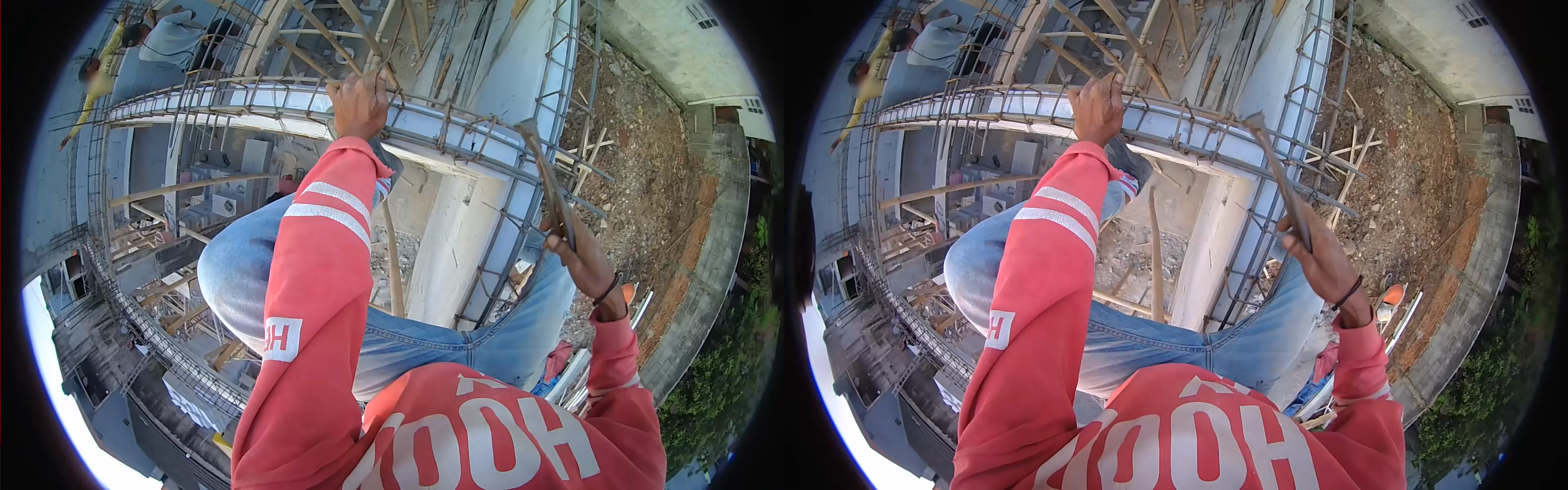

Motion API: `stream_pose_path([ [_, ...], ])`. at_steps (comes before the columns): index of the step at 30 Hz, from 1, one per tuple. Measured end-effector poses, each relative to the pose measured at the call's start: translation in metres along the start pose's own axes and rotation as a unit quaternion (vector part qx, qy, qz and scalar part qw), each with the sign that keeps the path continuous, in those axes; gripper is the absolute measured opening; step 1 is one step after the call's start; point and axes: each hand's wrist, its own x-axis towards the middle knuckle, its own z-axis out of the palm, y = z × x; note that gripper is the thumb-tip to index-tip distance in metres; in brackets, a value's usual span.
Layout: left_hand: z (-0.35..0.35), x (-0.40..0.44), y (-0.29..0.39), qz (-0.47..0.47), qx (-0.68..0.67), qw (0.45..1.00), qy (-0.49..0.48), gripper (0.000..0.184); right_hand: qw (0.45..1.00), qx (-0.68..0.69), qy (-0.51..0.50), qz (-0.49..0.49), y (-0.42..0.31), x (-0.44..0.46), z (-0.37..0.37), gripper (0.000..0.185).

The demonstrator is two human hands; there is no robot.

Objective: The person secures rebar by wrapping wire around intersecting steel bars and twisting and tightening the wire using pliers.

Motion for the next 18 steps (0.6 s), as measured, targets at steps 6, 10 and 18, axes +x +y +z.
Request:
stream_pose_path([
  [6, -0.003, 0.000, 0.000, -0.033, 0.007, 0.999, -0.036, 0.036, 0.959, -0.149, 0.230, 0.073, 0.021, 0.051, 0.019, 0.042],
  [10, 0.013, -0.006, -0.010, -0.005, -0.002, 0.999, -0.040, 0.032, 0.922, -0.151, 0.352, -0.060, 0.055, 0.075, 0.069, 0.040],
  [18, -0.059, -0.019, 0.074, -0.123, -0.141, 0.976, 0.115, 0.033, 0.891, -0.313, 0.308, -0.118, 0.028, 0.104, 0.084, 0.043],
])
